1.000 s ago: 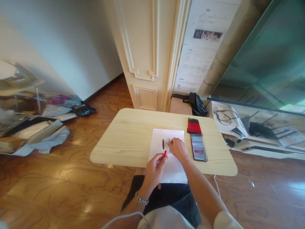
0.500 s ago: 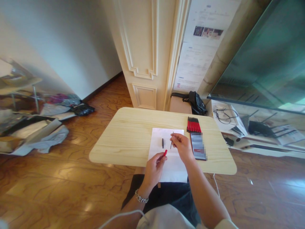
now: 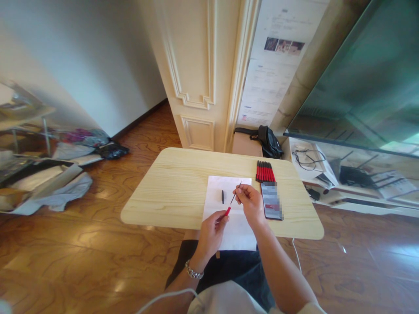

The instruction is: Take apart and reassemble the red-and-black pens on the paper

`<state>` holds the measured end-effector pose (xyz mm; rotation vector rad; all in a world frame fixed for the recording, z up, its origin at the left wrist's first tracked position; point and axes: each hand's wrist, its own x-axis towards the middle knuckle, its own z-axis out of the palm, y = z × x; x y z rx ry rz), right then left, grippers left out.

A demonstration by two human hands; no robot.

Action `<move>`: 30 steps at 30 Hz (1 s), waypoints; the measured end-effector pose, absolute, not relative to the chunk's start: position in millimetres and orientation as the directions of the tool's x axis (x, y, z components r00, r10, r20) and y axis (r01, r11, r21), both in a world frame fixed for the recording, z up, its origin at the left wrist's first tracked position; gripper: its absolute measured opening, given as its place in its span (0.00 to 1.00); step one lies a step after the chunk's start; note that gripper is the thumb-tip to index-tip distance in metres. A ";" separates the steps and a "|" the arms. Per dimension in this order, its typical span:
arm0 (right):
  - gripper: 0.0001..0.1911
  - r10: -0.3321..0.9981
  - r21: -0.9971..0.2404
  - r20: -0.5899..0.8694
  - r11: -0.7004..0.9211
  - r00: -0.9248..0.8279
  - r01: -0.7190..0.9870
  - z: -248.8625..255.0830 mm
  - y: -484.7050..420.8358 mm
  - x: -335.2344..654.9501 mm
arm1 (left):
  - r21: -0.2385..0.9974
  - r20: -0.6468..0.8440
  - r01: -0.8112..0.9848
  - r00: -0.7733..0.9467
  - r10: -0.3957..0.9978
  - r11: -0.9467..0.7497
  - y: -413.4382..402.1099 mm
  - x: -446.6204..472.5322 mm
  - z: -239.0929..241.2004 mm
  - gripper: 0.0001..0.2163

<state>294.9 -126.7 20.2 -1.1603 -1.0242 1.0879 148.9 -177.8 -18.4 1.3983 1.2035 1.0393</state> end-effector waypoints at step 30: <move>0.10 0.984 -0.467 -0.123 -0.174 0.131 0.867 -26.5 -81.5 282.7 | 0.993 -0.059 0.108 0.070 0.996 0.052 -175.8 138.7 -25.4 0.16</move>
